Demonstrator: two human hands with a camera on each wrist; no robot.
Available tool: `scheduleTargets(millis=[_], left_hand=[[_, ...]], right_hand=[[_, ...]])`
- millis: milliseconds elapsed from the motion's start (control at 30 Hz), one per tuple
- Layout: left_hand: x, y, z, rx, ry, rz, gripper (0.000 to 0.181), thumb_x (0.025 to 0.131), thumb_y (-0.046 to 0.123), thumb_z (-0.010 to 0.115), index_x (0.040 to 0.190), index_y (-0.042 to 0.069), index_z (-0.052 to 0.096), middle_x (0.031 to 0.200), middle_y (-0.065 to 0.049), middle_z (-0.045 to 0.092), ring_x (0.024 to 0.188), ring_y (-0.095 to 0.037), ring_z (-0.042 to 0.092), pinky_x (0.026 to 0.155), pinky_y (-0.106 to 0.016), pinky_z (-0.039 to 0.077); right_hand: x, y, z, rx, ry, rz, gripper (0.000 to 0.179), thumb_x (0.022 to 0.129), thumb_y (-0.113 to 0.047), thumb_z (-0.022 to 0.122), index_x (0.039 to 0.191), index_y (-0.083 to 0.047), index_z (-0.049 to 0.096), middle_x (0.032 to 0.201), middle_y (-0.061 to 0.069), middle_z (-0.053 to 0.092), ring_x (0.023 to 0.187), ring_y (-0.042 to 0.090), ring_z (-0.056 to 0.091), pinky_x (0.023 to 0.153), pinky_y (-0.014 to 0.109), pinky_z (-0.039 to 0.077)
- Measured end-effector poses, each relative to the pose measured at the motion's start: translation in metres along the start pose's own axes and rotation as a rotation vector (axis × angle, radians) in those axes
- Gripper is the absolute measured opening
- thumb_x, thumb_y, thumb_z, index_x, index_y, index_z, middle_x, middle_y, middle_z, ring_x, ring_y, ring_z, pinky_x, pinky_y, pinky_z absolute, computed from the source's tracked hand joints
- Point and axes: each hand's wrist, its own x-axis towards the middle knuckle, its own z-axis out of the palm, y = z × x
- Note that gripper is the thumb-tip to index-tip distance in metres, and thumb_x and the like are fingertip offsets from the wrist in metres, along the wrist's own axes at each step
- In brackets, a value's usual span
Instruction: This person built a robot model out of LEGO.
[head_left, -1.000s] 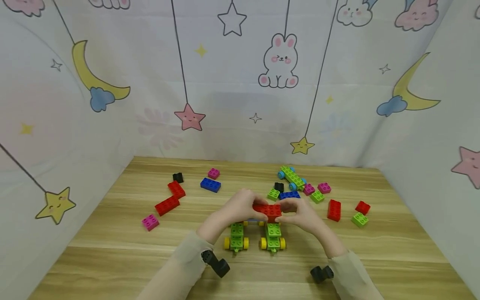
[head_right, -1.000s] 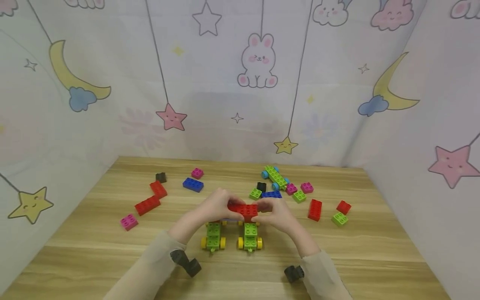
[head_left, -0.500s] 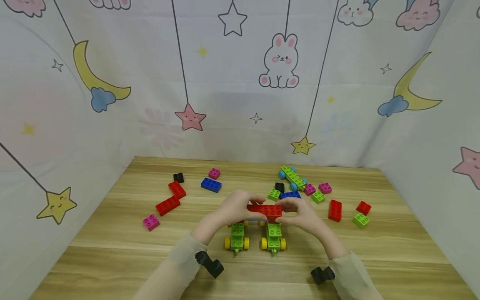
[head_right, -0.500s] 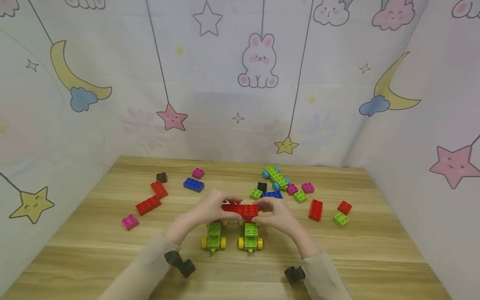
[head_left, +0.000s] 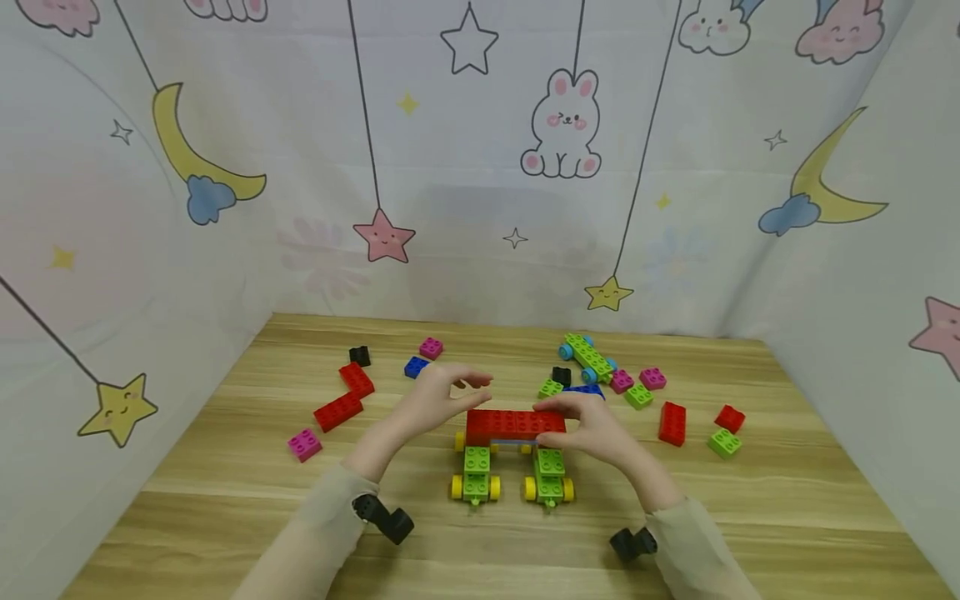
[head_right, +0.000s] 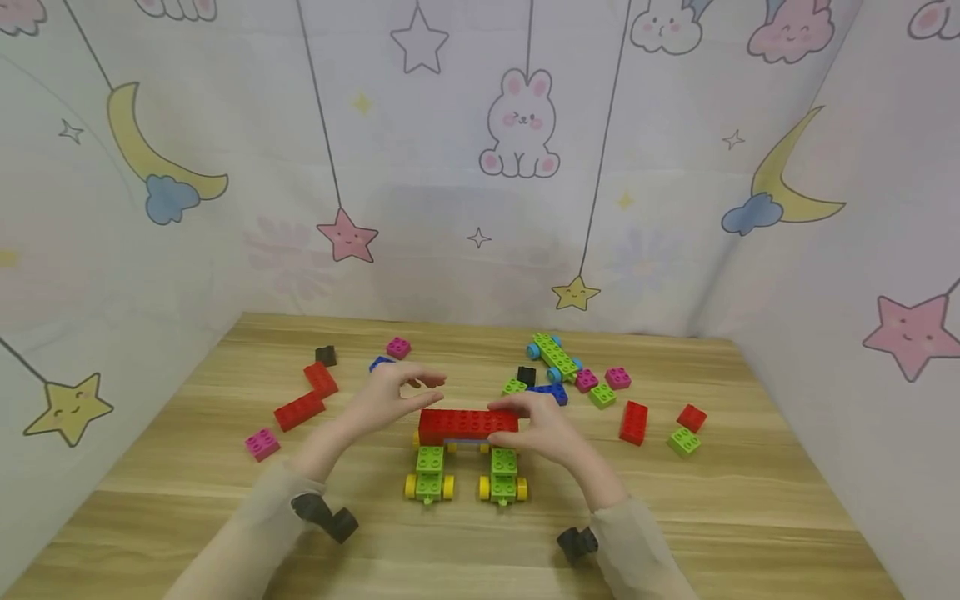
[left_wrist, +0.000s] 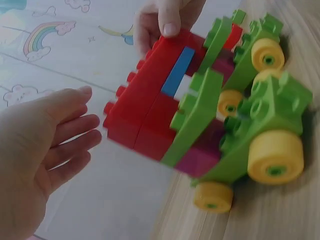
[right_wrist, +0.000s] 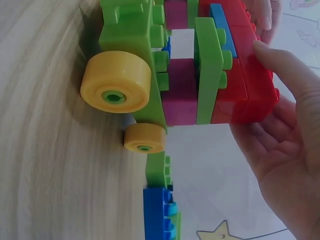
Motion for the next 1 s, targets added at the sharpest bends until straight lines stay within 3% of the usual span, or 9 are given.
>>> scheduleTargets(millis=[100,267,633,833,1000], left_hand=[[-0.005,-0.009,-0.009,0.011,0.057,-0.006,0.024,0.09,0.014,0.071,0.11,0.003,0.073,0.103,-0.01,0.074,0.091,-0.022,0.07,0.078,-0.037,0.058],[-0.014,-0.026,-0.03,0.018,0.094,-0.09,0.025,0.09,0.013,0.071,0.112,0.001,0.071,0.106,-0.015,0.073,0.091,-0.027,0.07,0.077,-0.039,0.059],[-0.029,-0.084,-0.075,0.137,0.208,-0.232,0.034,0.086,0.003,0.072,0.118,-0.007,0.065,0.113,-0.024,0.068,0.104,-0.038,0.063,0.088,-0.053,0.053],[-0.033,-0.103,-0.094,0.146,0.172,-0.344,0.046,0.088,0.004,0.07,0.13,-0.008,0.055,0.127,-0.028,0.06,0.114,-0.042,0.056,0.096,-0.055,0.048],[-0.035,-0.116,-0.099,0.143,0.125,-0.409,0.052,0.089,0.008,0.07,0.136,-0.005,0.051,0.134,-0.028,0.054,0.12,-0.043,0.052,0.099,-0.057,0.045]], right_hand=[[0.001,-0.003,0.001,-0.018,0.006,0.008,0.04,0.085,-0.023,0.077,0.118,-0.001,0.069,0.116,0.013,0.07,0.109,0.031,0.064,0.094,0.046,0.053],[0.0,-0.003,0.002,-0.011,0.022,0.035,0.038,0.085,-0.022,0.077,0.117,-0.003,0.07,0.116,0.013,0.07,0.109,0.031,0.064,0.093,0.046,0.053],[0.0,-0.002,0.004,0.012,0.043,0.024,0.037,0.084,-0.022,0.078,0.114,-0.003,0.071,0.114,0.014,0.07,0.105,0.029,0.064,0.09,0.038,0.055],[0.0,-0.003,0.004,0.032,0.031,0.045,0.038,0.084,-0.024,0.078,0.115,-0.004,0.071,0.115,0.013,0.069,0.107,0.03,0.064,0.092,0.043,0.054],[-0.001,-0.004,0.005,0.043,0.032,0.053,0.038,0.084,-0.024,0.078,0.116,-0.004,0.071,0.116,0.014,0.069,0.108,0.031,0.064,0.093,0.046,0.053]])
